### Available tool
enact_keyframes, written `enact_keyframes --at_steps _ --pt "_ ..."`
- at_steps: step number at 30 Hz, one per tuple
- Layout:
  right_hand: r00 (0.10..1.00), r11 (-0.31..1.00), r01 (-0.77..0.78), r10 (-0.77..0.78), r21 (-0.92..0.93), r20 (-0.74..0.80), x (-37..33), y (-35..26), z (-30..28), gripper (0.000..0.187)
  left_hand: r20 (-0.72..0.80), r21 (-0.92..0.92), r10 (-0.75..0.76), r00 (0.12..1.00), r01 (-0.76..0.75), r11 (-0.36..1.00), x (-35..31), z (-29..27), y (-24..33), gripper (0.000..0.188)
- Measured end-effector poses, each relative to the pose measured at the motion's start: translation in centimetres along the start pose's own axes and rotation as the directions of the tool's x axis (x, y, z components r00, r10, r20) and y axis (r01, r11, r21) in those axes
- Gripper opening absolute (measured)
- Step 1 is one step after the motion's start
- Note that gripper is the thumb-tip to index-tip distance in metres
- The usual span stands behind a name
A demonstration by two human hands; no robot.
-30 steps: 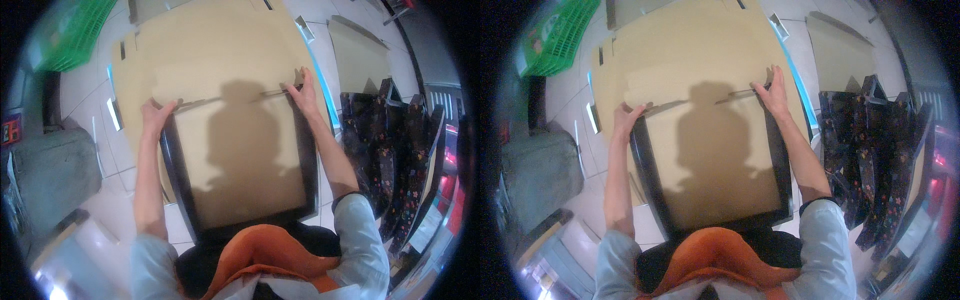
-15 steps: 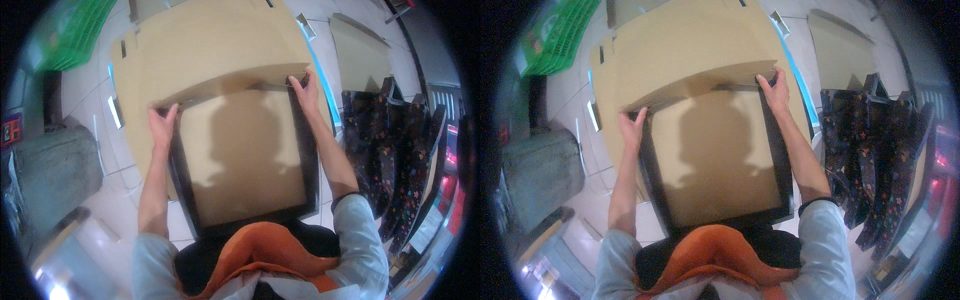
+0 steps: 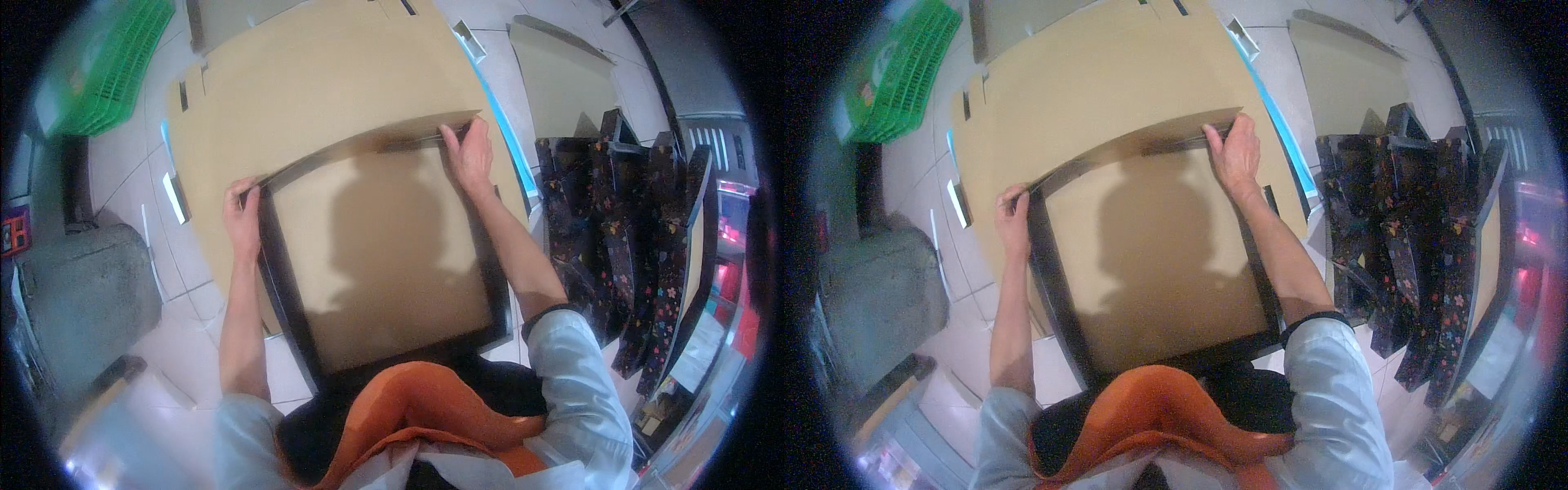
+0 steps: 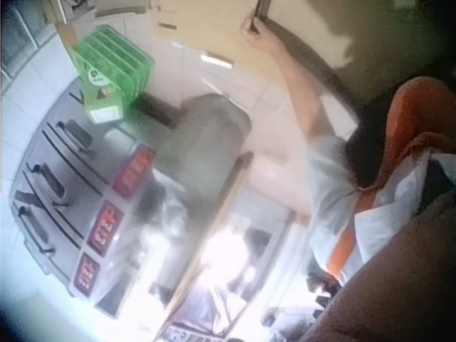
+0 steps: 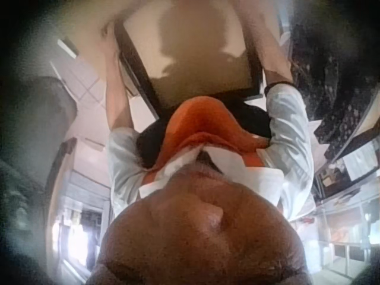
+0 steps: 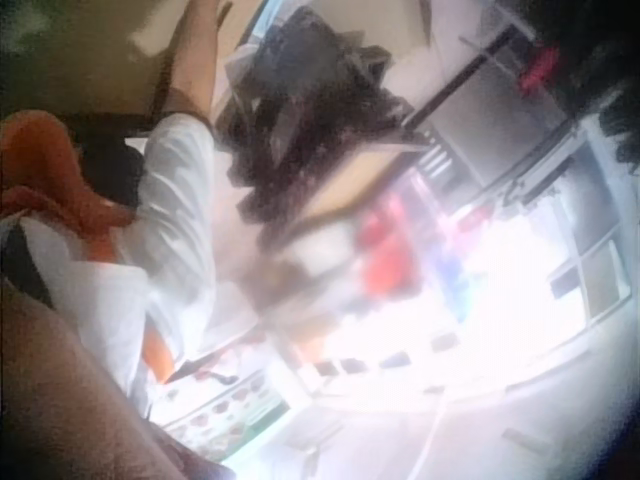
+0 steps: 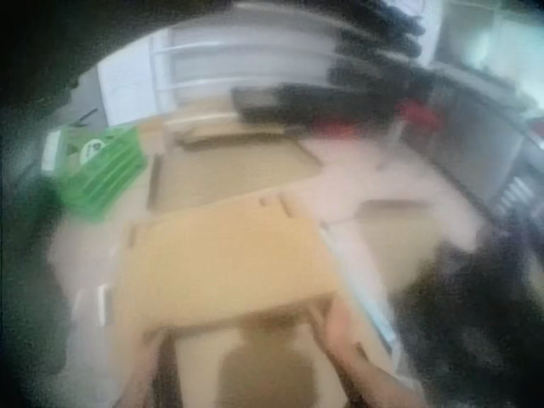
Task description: The person sits on the floor and assembles rectangular frames by fitting four black plastic strips together. They repeatedly pick up the strips, join them into a square shape, and place the completed frames onto a growing stack to the right.
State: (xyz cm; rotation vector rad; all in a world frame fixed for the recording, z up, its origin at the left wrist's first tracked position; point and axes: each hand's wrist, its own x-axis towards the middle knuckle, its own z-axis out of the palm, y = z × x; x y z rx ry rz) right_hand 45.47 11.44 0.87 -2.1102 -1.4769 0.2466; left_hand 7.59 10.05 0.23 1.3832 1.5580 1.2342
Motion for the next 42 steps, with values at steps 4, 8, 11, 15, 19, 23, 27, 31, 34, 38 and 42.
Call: enact_keyframes --at_steps 4,8,11,15,19,23,27,31,34,38,42 --pt "0.999 0.998 0.003 -0.005 0.058 0.032 -0.1 0.5 0.0 0.048 0.026 0.04 -0.059 0.998 0.058 0.998 -0.1 0.2 1.0 0.01" --pt "0.998 0.996 0.039 -0.042 0.078 0.043 -0.1 0.4 -0.1 0.049 0.032 0.19 -0.129 0.991 0.121 0.974 0.2 0.5 1.7 0.011" --pt "1.0 1.0 0.021 -0.021 -0.011 0.008 0.1 -0.3 0.1 0.051 -0.006 0.237 -0.069 0.998 0.068 0.969 0.1 0.8 1.6 0.01" --pt "0.996 0.995 0.061 -0.065 -0.074 -0.057 -0.2 -0.2 0.4 0.052 -0.021 0.077 0.065 0.998 -0.063 0.995 0.0 0.2 0.4 0.01" --pt "0.999 0.995 0.039 -0.04 -0.097 -0.013 -0.2 -0.2 0.3 0.051 0.124 -0.119 0.109 0.986 -0.095 0.988 -0.8 -1.2 -0.1 0.013" --pt "1.0 0.995 0.026 -0.027 -0.093 -0.01 -0.4 0.0 0.0 0.05 0.386 0.332 0.311 0.869 -0.445 0.832 -0.7 -2.4 2.2 0.02" --pt "0.998 0.995 0.054 -0.056 -0.086 -0.028 -0.6 0.9 0.3 0.05 0.48 0.51 0.267 0.836 -0.513 0.69 -0.4 1.0 6.2 0.024" --pt "0.997 0.996 0.077 -0.078 -0.054 -0.008 -0.7 0.2 0.3 0.05 0.46 0.764 0.289 0.84 -0.54 0.354 0.1 4.2 5.6 0.02" --pt "0.995 0.995 0.098 -0.098 0.008 -0.003 -0.2 1.0 0.4 0.049 0.445 0.808 0.362 0.819 -0.542 0.232 0.5 5.8 5.1 0.021" --pt "0.997 0.999 0.044 -0.044 0.007 0.059 -0.3 0.9 0.4 0.046 0.474 0.828 0.292 0.831 -0.534 0.174 -0.8 6.1 3.6 0.028" --pt "0.994 0.987 0.107 -0.11 -0.117 -0.014 -0.5 0.8 1.1 0.045 0.529 0.758 0.384 0.756 -0.625 0.187 -2.2 6.6 3.3 0.049"
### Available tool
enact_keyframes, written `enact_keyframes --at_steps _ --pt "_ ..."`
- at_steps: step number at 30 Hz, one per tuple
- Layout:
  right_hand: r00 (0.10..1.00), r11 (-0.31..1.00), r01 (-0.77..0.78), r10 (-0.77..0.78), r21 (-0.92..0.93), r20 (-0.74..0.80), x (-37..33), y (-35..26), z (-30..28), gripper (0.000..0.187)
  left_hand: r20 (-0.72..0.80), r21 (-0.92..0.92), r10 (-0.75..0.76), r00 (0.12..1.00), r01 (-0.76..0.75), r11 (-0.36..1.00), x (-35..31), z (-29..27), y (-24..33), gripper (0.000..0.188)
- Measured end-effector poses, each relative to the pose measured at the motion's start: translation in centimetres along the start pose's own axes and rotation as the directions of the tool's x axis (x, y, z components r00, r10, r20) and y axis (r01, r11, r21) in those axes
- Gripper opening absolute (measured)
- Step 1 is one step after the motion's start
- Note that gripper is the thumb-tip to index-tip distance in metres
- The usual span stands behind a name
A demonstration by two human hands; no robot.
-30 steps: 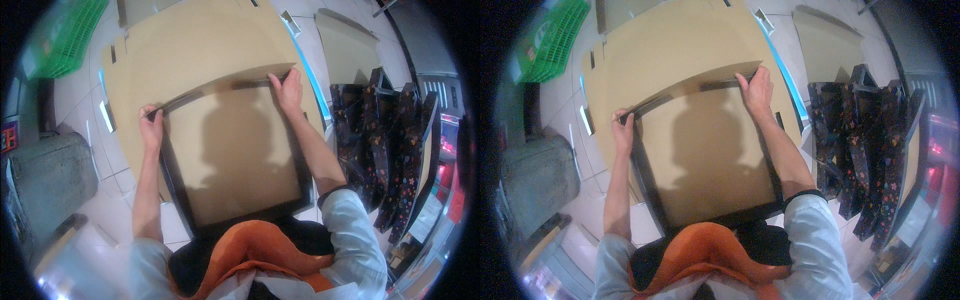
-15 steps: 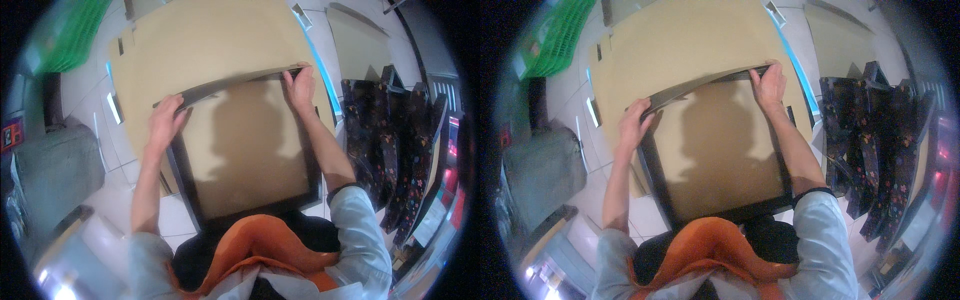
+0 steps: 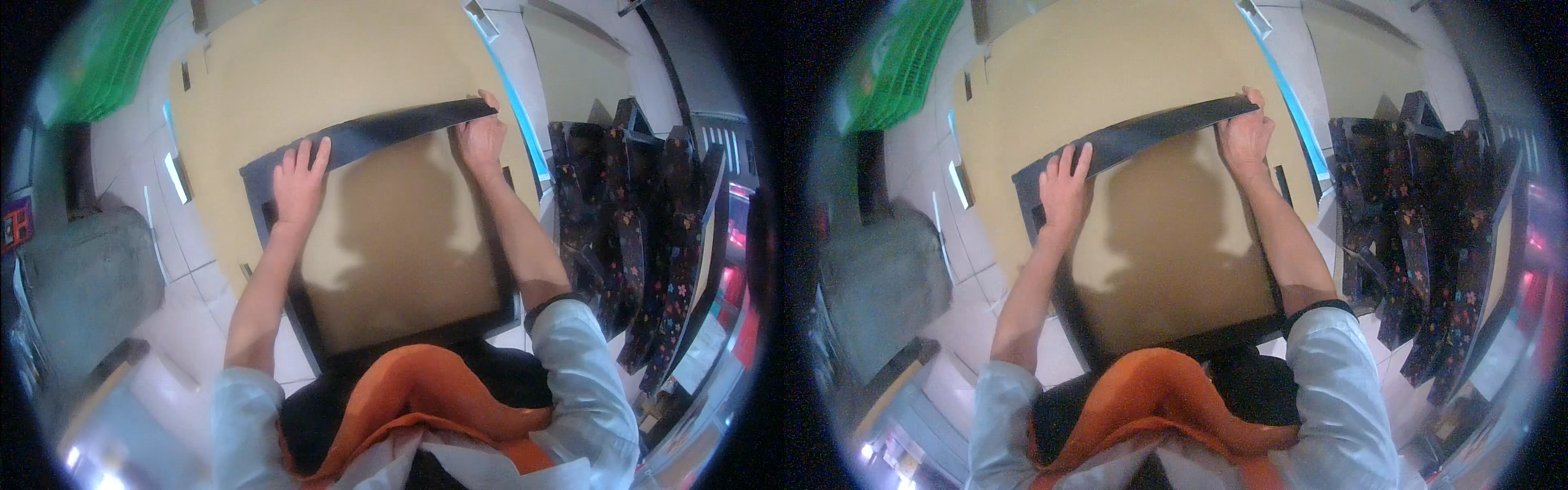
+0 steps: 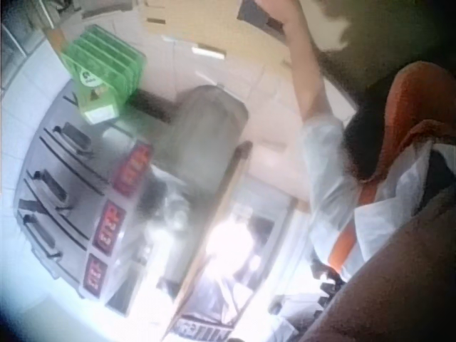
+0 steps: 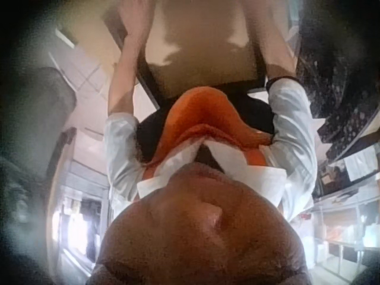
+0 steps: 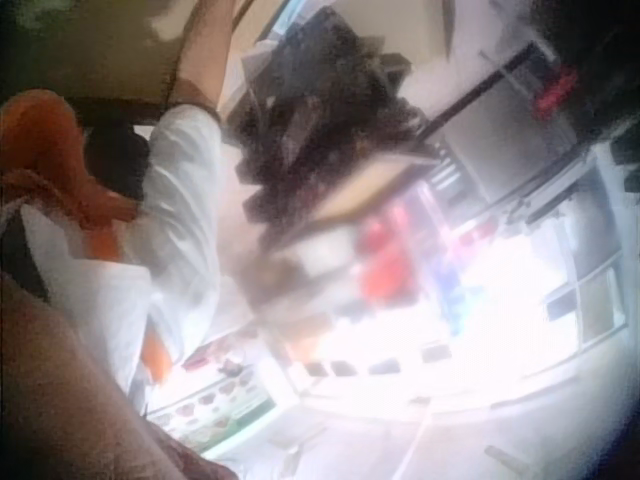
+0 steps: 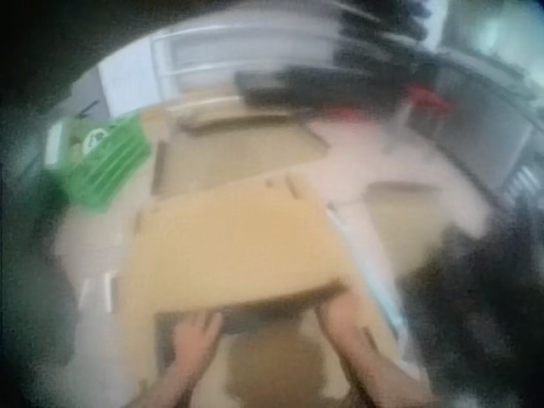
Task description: The person sits on the floor and assembles rectangular frames by fitting four black plastic strips together. They repeatedly pick up the strips, join them into a square shape, and place the completed frames onto a growing stack to the right.
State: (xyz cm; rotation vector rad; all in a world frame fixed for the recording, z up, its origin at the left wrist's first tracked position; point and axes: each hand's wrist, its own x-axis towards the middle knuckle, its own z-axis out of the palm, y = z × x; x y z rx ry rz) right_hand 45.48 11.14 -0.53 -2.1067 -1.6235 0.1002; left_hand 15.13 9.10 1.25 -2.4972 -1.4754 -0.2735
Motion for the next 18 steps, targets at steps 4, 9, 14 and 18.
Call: enact_keyframes --at_steps 4,9,14,18 --pt "0.999 0.998 -0.029 0.028 -0.061 -0.015 -0.3 -0.4 -0.2 0.042 0.173 -0.262 0.026 0.985 0.021 0.965 2.6 -1.7 0.0 0.06" --pt "0.992 0.986 -0.117 0.112 0.119 0.051 -0.2 -0.6 -0.2 0.039 0.043 -0.273 -0.016 0.999 0.027 0.962 4.6 1.1 4.3 0.065" --pt "0.991 0.954 0.106 -0.125 0.279 0.052 -0.4 3.5 -0.8 0.053 -0.025 -0.31 0.015 1.0 -0.022 0.95 4.4 1.4 5.5 0.062" --pt "0.785 0.668 -0.367 -0.151 0.647 0.601 0.5 5.5 -5.7 0.058 -0.003 -0.268 0.058 0.998 -0.057 0.962 3.6 2.1 4.6 0.063"
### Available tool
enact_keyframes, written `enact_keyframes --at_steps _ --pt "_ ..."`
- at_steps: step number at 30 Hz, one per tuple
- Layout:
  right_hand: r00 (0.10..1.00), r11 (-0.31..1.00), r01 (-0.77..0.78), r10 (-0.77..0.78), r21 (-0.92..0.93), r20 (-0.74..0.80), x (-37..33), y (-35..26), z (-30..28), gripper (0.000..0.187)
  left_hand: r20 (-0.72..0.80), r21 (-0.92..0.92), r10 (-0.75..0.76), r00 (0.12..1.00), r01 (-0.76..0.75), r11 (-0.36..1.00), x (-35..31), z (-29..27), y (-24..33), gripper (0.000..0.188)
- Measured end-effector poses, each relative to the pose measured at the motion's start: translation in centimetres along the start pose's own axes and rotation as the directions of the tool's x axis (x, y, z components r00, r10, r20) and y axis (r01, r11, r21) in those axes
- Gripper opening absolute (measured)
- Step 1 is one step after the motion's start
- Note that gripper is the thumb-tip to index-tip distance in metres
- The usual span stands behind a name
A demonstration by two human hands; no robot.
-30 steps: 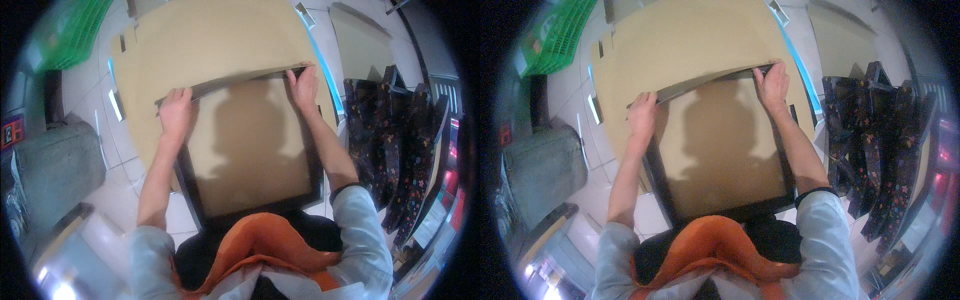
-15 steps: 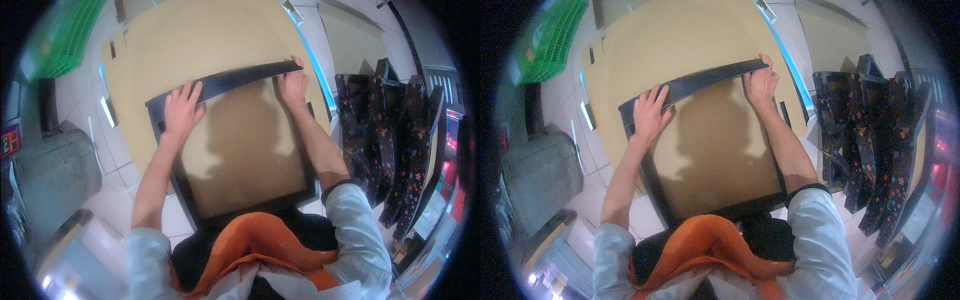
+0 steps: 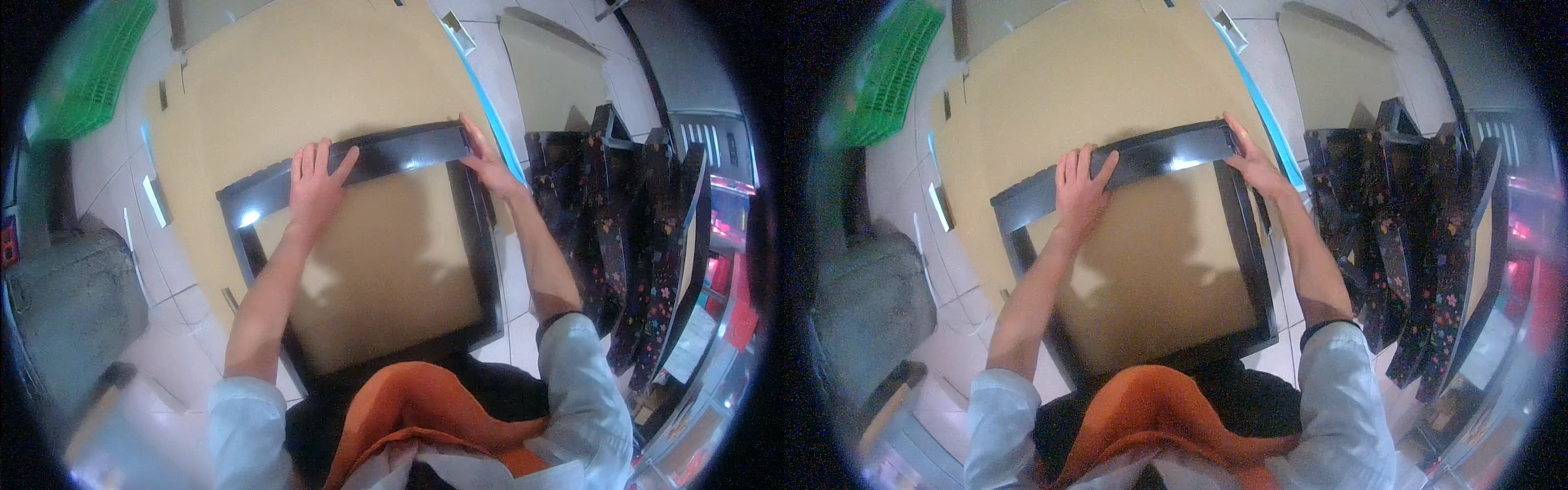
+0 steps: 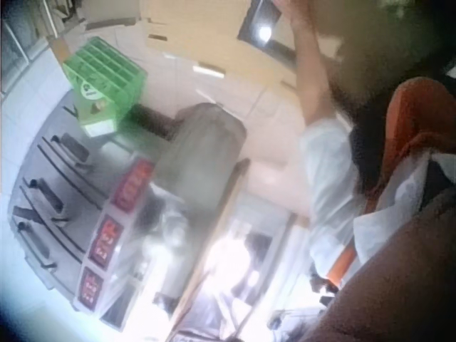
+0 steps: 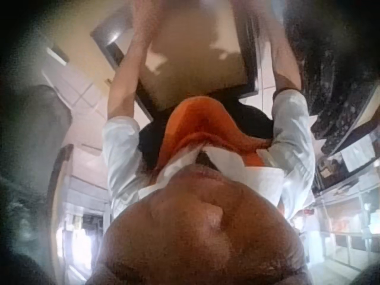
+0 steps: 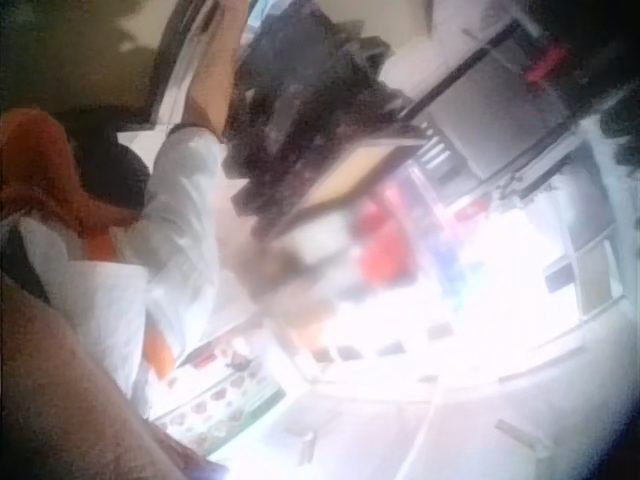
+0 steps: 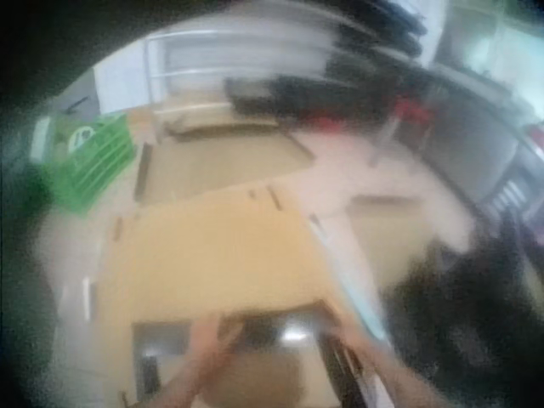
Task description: The person sits on the floor and assembles rectangular frames by fitting four black plastic strips together. They repeatedly pick up the strips, join them into a square shape, and place the completed frames onto a growing stack to the right.
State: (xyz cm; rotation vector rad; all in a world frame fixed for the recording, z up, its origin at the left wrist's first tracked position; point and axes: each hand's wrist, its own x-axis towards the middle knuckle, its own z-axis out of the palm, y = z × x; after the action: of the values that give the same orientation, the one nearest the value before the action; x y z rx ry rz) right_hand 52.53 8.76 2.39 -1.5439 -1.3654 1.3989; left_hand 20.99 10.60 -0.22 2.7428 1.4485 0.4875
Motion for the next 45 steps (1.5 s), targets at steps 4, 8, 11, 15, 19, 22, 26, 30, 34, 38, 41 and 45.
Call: enact_keyframes --at_steps 4,8,11,15,19,22,26,30,34,38,41,45 --pt "0.976 0.975 0.048 0.0 -0.218 0.216 1.8 -2.5 -2.9 0.061 0.071 0.008 0.05 0.996 -0.051 0.999 -0.2 -0.7 -0.3 0.065" --pt "0.882 0.663 0.406 -0.103 -0.629 0.46 5.9 -5.0 -0.4 0.058 0.059 -0.022 0.069 0.996 -0.067 0.997 -0.5 -0.6 -0.5 0.061" --pt "0.781 0.628 0.344 0.221 -0.698 0.584 8.6 -5.6 1.5 0.053 0.063 -0.049 0.07 0.996 -0.067 0.997 -0.1 -0.7 -0.4 0.06" --pt "0.735 0.62 0.409 0.21 -0.67 0.644 10.2 -5.7 2.3 0.038 0.257 -0.231 -0.085 0.963 0.147 0.962 1.5 -1.8 -2.2 0.059" --pt "0.737 0.522 0.451 0.24 -0.724 0.632 10.8 -5.6 2.7 0.035 0.581 -0.219 0.001 0.814 0.155 0.963 5.0 -2.2 -4.4 0.049" --pt "0.798 0.335 0.518 0.143 -0.787 0.586 10.1 -5.0 3.3 0.03 0.53 -0.197 0.034 0.847 0.084 0.977 4.8 -1.7 -4.3 0.037" --pt "0.928 0.267 0.372 -0.085 -0.889 0.363 7.4 -2.8 4.6 0.017 0.349 -0.095 -0.037 0.936 0.075 0.993 2.9 0.4 -3.9 0.025" --pt "0.928 0.271 0.34 -0.252 -0.9 0.275 6.9 -1.2 5.1 0.014 0.337 0.016 -0.067 0.939 0.065 0.998 2.7 0.8 -3.7 0.023" --pt "0.943 0.317 0.326 -0.176 -0.891 0.282 7.2 -1.2 3.2 0.012 0.322 -0.187 -0.044 0.946 0.109 0.976 -0.1 -2.5 -8.0 0.014" --pt "0.969 0.332 0.246 -0.102 -0.911 0.224 7.0 -1.1 2.1 0.014 0.511 0.116 -0.304 0.804 0.285 0.951 -4.2 -6.0 -13.2 0.017" --pt "0.977 0.305 0.172 -0.177 -0.937 0.121 6.0 -2.0 4.7 0.017 0.407 0.207 -0.399 0.821 0.343 0.916 -5.1 -5.6 -12.3 0.022" --pt "0.965 0.253 0.15 -0.247 -0.956 0.086 5.8 -1.4 4.8 0.021 0.306 0.221 -0.392 0.868 0.336 0.916 -5.8 -4.6 -12.6 0.017"
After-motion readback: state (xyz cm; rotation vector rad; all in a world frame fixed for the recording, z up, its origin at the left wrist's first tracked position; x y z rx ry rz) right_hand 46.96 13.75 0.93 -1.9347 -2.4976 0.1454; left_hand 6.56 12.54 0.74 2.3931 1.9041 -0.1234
